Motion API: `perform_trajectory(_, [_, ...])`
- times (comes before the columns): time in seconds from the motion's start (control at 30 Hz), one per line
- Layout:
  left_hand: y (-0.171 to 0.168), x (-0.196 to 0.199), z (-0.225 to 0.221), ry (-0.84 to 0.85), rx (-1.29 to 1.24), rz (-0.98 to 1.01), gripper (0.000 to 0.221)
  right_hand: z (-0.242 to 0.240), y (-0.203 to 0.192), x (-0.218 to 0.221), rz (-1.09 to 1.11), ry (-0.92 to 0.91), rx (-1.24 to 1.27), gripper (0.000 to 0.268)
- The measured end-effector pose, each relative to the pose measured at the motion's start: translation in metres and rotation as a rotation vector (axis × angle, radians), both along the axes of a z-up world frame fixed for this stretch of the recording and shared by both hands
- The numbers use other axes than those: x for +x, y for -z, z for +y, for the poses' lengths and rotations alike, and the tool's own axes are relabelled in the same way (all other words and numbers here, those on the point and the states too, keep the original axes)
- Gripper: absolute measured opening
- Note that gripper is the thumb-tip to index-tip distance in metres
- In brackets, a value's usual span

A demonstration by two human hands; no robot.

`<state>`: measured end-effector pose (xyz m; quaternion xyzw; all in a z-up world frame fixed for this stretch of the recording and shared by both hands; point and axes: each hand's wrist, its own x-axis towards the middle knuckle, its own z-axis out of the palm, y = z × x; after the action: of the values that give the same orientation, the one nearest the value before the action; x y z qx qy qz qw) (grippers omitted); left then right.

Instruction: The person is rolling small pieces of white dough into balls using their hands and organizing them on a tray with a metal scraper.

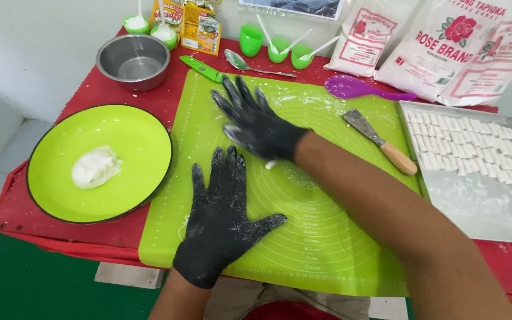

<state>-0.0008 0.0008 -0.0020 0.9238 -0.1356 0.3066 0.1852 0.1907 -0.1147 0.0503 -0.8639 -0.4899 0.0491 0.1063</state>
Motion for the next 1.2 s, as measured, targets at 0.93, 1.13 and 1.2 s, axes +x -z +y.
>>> perform_trajectory(0.93, [0.006,-0.001,0.000,-0.100,0.080,-0.060,0.131,-0.183,-0.052,-0.175,-0.252,0.107,0.071,0.080])
perform_trajectory(1.13, [0.000,-0.005,-0.003,-0.153,0.028,0.036,0.137,-0.128,-0.021,-0.118,-0.110,0.067,0.079,0.082])
perform_trajectory(1.2, [0.003,-0.005,-0.002,-0.172,0.025,0.060,0.138,-0.101,-0.007,-0.087,-0.120,0.045,0.040,0.083])
